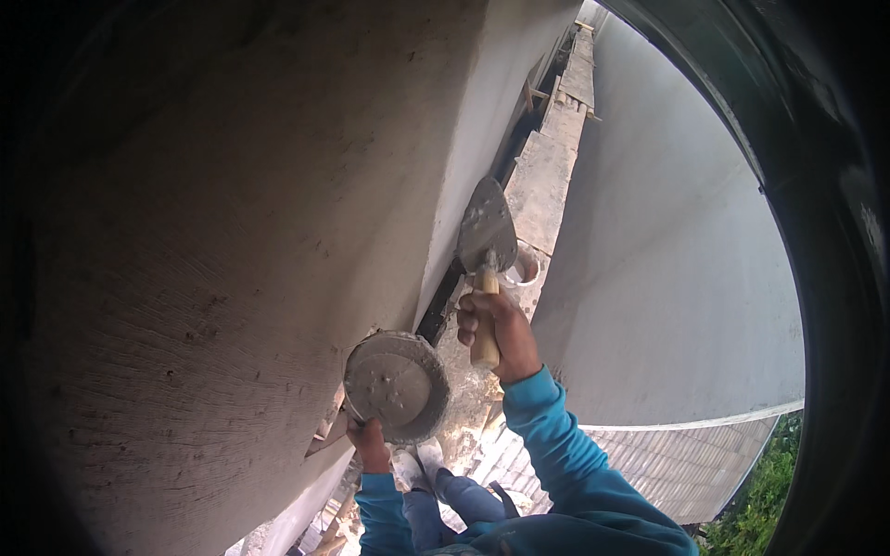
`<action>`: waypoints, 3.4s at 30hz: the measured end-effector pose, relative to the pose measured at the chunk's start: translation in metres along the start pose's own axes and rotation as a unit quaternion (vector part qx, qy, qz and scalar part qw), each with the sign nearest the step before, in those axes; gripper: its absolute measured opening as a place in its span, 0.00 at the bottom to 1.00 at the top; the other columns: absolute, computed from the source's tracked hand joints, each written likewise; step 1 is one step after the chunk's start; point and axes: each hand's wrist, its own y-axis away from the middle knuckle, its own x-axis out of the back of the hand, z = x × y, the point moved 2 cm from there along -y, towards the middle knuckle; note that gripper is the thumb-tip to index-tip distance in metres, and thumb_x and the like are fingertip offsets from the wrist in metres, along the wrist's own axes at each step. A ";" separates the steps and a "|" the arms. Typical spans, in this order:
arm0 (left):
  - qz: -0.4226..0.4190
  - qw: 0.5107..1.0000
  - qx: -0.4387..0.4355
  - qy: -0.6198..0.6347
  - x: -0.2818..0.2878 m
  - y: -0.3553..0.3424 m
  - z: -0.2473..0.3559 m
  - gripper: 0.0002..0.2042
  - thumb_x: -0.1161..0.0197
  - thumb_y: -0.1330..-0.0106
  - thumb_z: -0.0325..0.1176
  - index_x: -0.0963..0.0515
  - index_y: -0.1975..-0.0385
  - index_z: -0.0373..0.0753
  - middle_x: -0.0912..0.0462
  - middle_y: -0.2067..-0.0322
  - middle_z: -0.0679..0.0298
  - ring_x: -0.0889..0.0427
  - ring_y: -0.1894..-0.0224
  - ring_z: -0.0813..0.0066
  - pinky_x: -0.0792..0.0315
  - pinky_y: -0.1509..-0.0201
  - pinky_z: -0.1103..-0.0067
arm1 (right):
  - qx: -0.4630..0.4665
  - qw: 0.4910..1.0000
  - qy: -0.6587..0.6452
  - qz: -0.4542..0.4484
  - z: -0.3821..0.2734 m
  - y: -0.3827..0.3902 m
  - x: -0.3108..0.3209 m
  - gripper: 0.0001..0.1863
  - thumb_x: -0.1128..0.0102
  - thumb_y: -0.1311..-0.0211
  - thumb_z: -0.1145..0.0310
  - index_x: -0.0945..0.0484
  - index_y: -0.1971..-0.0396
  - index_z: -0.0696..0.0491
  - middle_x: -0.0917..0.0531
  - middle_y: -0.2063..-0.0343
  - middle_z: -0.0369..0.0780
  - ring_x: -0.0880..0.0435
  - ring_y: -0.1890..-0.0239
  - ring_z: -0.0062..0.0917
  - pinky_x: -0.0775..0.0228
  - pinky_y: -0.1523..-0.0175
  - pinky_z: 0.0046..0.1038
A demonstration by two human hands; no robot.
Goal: The person scoops wet cement from a bucket using a trowel and applies it to a vertical wall surface. They repeatedly smooth the applied cement with the trowel to create an even finish on the wall.
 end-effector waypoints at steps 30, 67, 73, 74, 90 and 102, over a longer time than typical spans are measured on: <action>0.008 0.967 -0.032 -0.254 0.022 0.022 0.028 0.19 0.44 0.49 0.26 0.24 0.54 0.35 0.19 0.76 0.55 0.23 0.76 0.67 0.28 0.69 0.72 | -0.289 0.784 0.521 -0.173 0.247 0.065 0.130 0.27 0.42 0.38 0.65 0.37 0.42 0.56 0.21 0.76 0.46 0.21 0.81 0.34 0.28 0.76 0.37; -0.023 1.000 -0.016 0.013 0.115 0.047 -0.018 0.19 0.42 0.47 0.20 0.24 0.53 0.27 0.16 0.60 0.57 0.17 0.62 0.68 0.25 0.56 0.74 | -0.212 0.873 0.431 -0.091 0.178 0.207 0.055 0.14 0.44 0.39 0.70 0.32 0.54 0.55 0.24 0.77 0.38 0.23 0.79 0.23 0.30 0.75 0.29; -0.094 0.971 -0.083 -0.201 0.093 0.057 0.006 0.25 0.45 0.50 0.20 0.28 0.47 0.30 0.17 0.63 0.61 0.20 0.64 0.71 0.26 0.58 0.77 | -0.177 0.767 0.610 -0.090 0.292 0.179 0.130 0.24 0.41 0.41 0.57 0.36 0.53 0.58 0.19 0.70 0.52 0.17 0.68 0.43 0.26 0.64 0.39; -0.088 0.971 -0.084 -0.206 0.092 0.054 0.006 0.25 0.45 0.51 0.20 0.28 0.47 0.30 0.17 0.64 0.61 0.20 0.65 0.73 0.27 0.60 0.78 | -0.215 0.784 0.569 -0.123 0.300 0.175 0.132 0.21 0.40 0.40 0.59 0.35 0.55 0.56 0.19 0.73 0.48 0.18 0.72 0.37 0.26 0.67 0.37; -0.046 0.997 0.005 0.061 0.141 0.040 -0.015 0.31 0.48 0.53 0.15 0.31 0.42 0.28 0.22 0.47 0.56 0.22 0.49 0.67 0.30 0.43 0.76 | 0.130 0.989 -0.049 0.050 0.086 0.150 -0.032 0.28 0.51 0.40 0.70 0.40 0.38 0.50 0.31 0.71 0.37 0.30 0.78 0.21 0.33 0.78 0.23; 0.016 1.000 0.018 0.020 0.202 0.077 -0.020 0.23 0.48 0.50 0.15 0.25 0.50 0.31 0.19 0.59 0.65 0.25 0.66 0.80 0.31 0.64 0.83 | 0.420 0.871 0.251 -0.038 0.071 0.039 -0.195 0.29 0.49 0.39 0.76 0.49 0.40 0.55 0.23 0.72 0.51 0.20 0.76 0.35 0.27 0.70 0.37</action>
